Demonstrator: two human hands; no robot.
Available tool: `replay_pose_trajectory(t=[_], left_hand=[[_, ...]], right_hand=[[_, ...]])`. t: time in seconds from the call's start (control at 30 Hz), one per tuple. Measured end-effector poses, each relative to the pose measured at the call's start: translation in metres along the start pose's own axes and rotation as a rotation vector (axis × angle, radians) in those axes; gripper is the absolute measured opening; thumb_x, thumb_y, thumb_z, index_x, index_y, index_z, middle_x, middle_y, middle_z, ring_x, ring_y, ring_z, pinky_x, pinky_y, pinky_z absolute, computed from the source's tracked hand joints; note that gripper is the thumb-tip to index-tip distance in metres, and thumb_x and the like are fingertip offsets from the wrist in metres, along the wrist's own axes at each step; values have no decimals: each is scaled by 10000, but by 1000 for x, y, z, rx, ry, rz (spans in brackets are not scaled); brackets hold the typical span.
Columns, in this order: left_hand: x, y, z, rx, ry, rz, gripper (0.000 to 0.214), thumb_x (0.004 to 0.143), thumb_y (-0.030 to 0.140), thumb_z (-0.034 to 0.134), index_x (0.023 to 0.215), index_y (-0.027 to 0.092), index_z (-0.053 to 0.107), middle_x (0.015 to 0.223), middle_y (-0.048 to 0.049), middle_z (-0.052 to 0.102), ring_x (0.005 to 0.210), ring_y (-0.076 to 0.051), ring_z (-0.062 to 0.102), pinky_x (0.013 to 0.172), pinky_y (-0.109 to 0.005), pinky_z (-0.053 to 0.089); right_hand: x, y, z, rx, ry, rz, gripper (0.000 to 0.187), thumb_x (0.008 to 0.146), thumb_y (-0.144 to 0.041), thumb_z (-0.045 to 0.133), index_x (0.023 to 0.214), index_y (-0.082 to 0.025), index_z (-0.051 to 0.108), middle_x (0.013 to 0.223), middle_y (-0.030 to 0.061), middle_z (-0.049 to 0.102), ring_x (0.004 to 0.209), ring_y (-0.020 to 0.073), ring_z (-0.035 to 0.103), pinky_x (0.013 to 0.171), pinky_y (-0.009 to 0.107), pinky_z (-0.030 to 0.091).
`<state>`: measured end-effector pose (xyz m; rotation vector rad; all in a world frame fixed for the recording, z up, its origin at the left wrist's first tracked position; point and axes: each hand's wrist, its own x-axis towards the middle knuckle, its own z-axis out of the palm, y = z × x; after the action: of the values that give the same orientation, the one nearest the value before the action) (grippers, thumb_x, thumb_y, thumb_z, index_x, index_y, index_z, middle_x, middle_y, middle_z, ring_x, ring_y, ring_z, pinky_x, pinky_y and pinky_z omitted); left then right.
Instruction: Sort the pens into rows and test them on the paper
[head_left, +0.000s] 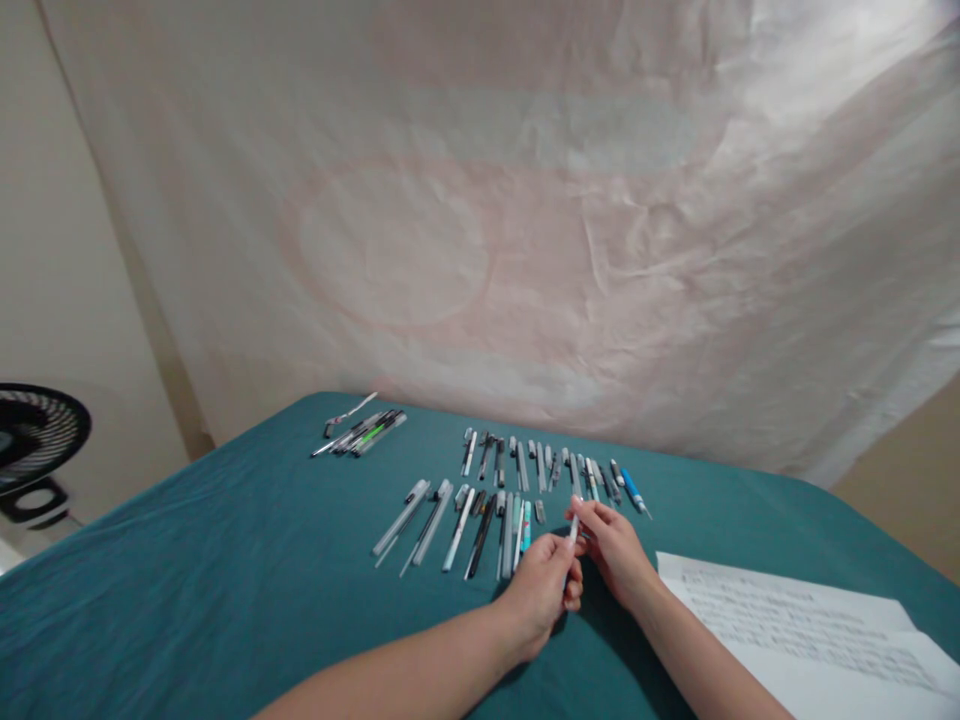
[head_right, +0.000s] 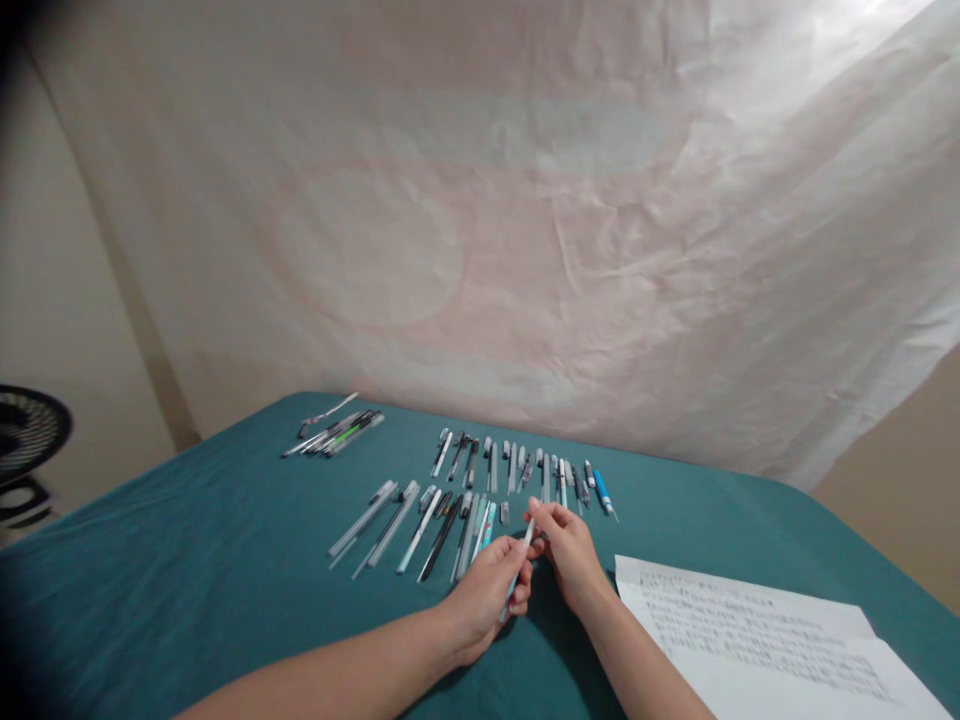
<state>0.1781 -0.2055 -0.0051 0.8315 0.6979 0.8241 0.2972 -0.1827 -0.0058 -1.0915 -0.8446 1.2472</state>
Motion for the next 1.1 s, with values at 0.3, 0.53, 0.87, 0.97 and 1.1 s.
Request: replay_pose_trajectory(t=[0.3,0.53,0.87,0.97,1.1], left_hand=[[1,1,0,-8,17,-10,257,808,413,435,838,158,428,597,62,416,412,-25,333,422,-190,172],[0,1,1,4,-1,-2,289,800,444,441,842,159,427,605,63,411,408,-21,323,417,-192,161],[-1,2,2,-17,17,-7,251,811,412,431,838,163,420,603,62,414,413,-23,325,426,-192,165],[0,2,2,-13,12,-3,290,789,451,457,835,167,419,606,64,415,415,-22,330,430,-190,169],[-1,2,1,-4,-3,-4,321,776,478,466,835,166,421,611,64,413,424,-22,335,433,-186,174]], right_hand=[[-1,-2,1,124,-53,74,319,706,-421,627,863,-145,646,907,69,634,488,66,476,441,193,404],[-1,3,3,65,10,-20,231,672,-372,679,675,-157,597,589,-36,501,460,49,421,406,148,356],[-5,-3,4,119,-40,46,282,687,-392,652,808,-138,647,785,34,605,474,65,455,418,182,373],[-4,-3,6,114,-7,53,318,677,-430,647,823,-147,638,804,42,613,510,89,481,421,192,389],[-3,1,6,98,12,-2,238,659,-384,681,695,-163,600,637,-16,549,487,70,447,409,162,363]])
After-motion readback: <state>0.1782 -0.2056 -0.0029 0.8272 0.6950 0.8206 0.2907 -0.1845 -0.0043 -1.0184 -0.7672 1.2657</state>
